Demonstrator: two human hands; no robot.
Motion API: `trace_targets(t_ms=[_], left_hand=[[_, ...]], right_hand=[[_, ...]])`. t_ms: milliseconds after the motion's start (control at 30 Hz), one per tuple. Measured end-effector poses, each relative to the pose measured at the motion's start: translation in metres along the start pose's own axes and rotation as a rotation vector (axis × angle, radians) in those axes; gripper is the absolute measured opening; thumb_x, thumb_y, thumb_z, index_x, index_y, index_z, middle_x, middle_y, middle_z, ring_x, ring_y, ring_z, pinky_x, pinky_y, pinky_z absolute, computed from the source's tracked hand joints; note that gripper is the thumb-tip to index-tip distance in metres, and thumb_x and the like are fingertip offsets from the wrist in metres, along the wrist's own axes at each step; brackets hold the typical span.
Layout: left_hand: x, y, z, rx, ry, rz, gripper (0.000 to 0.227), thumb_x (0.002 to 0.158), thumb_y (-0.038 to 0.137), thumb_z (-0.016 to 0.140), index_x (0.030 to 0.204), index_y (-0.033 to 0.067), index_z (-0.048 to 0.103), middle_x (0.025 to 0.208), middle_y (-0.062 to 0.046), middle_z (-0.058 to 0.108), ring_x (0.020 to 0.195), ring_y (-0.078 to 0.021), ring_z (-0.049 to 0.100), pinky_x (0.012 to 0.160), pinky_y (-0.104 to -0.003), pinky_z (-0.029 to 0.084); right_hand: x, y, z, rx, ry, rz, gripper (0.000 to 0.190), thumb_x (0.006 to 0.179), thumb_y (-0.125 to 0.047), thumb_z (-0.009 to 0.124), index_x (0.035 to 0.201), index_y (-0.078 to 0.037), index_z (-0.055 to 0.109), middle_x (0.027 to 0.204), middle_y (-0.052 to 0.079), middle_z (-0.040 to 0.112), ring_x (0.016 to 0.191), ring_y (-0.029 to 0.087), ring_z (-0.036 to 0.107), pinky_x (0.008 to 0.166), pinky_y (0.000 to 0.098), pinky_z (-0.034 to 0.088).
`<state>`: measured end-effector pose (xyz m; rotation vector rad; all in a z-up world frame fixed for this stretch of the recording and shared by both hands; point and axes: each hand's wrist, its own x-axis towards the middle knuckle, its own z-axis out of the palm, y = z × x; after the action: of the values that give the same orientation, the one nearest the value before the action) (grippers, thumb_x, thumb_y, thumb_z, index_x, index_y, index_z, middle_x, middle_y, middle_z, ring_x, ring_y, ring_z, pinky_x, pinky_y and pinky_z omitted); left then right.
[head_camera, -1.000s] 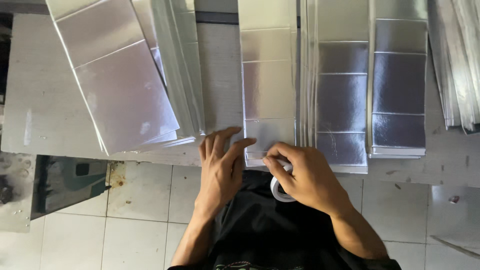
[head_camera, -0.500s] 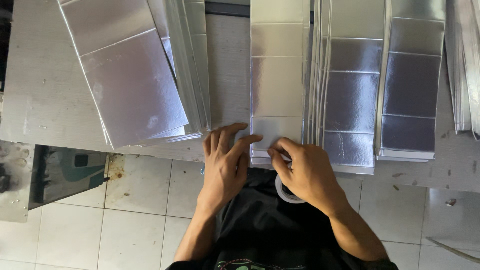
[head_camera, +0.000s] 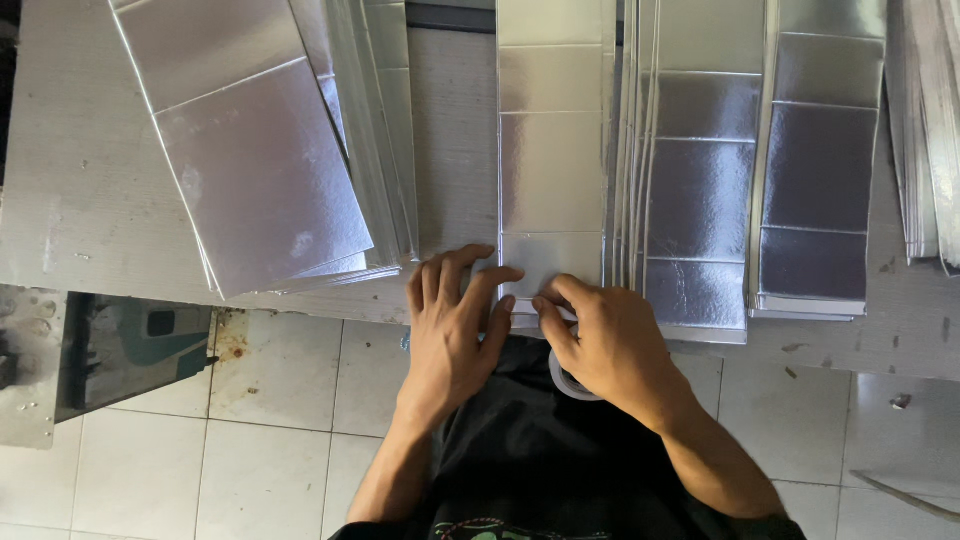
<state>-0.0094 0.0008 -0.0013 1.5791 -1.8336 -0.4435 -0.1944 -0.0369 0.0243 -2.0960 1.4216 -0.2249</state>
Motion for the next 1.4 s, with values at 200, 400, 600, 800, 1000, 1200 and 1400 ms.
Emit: trace_targets(t_ms=[200,400,600,800,1000,1200,1400], left_hand=[[0.001,-0.001,-0.001,-0.02,-0.035,-0.025,0.024,0.096,0.022,0.063,0.119,0.0243,0.066,0.126,-0.009,0.057,0.117,-0.0345,0.052,0.106,-0.053,0.033],[0.005,0.01,-0.009,-0.025,-0.047,-0.053,0.023,0.097,0.021,0.056,0.119,0.0218,0.062,0.129,-0.006,0.055,0.115,-0.0283,0.051,0.103,-0.046,0.033],[0.006,0.01,-0.009,-0.028,-0.048,-0.056,0.023,0.097,0.022,0.056,0.119,0.0221,0.063,0.128,-0.005,0.055,0.115,-0.0282,0.051,0.104,-0.047,0.032],[0.004,0.01,-0.008,-0.016,-0.065,-0.066,0.023,0.098,0.024,0.057,0.12,0.0228,0.064,0.129,-0.005,0.055,0.117,-0.0284,0.051,0.105,-0.048,0.032],[0.004,0.009,-0.007,-0.003,-0.052,-0.054,0.022,0.097,0.024,0.058,0.119,0.0235,0.064,0.128,-0.004,0.055,0.118,-0.029,0.051,0.102,-0.047,0.033],[0.001,-0.001,0.0,-0.015,-0.022,-0.033,0.028,0.09,0.02,0.07,0.118,0.0242,0.069,0.124,-0.009,0.059,0.117,-0.0331,0.055,0.106,-0.051,0.033],[0.001,0.0,0.001,-0.012,-0.014,-0.035,0.028,0.09,0.019,0.069,0.117,0.024,0.068,0.125,-0.009,0.06,0.116,-0.0327,0.055,0.106,-0.051,0.033]], right_hand=[[-0.012,-0.026,-0.025,-0.394,0.001,-0.056,0.025,0.102,-0.042,0.059,0.107,-0.02,0.067,0.088,0.01,0.076,0.069,0.03,0.076,0.054,0.0445,0.06],[-0.029,0.016,-0.034,-0.443,0.037,-0.072,0.039,0.094,-0.042,0.07,0.119,-0.012,0.067,0.099,0.006,0.07,0.065,0.021,0.07,0.046,0.0339,0.056],[-0.036,0.038,-0.038,-0.168,0.185,0.042,0.038,0.096,-0.048,0.066,0.08,-0.014,0.069,0.08,-0.005,0.059,0.061,0.013,0.057,0.048,0.0301,0.045],[-0.032,0.044,-0.026,-0.122,0.314,0.027,0.042,0.087,-0.046,0.083,0.082,-0.011,0.062,0.08,-0.002,0.051,0.056,0.014,0.045,0.05,0.0313,0.041],[-0.031,0.047,-0.019,-0.143,0.325,0.007,0.043,0.088,-0.047,0.081,0.081,-0.012,0.058,0.081,-0.001,0.048,0.06,0.014,0.045,0.046,0.03,0.041],[-0.026,0.039,-0.028,-0.098,0.26,0.087,0.04,0.088,-0.045,0.079,0.072,-0.015,0.059,0.076,0.005,0.057,0.068,0.032,0.071,0.055,0.0401,0.058],[-0.025,0.038,-0.025,-0.116,0.277,0.081,0.04,0.085,-0.043,0.084,0.07,-0.014,0.06,0.075,0.007,0.057,0.067,0.033,0.071,0.052,0.0394,0.056]])
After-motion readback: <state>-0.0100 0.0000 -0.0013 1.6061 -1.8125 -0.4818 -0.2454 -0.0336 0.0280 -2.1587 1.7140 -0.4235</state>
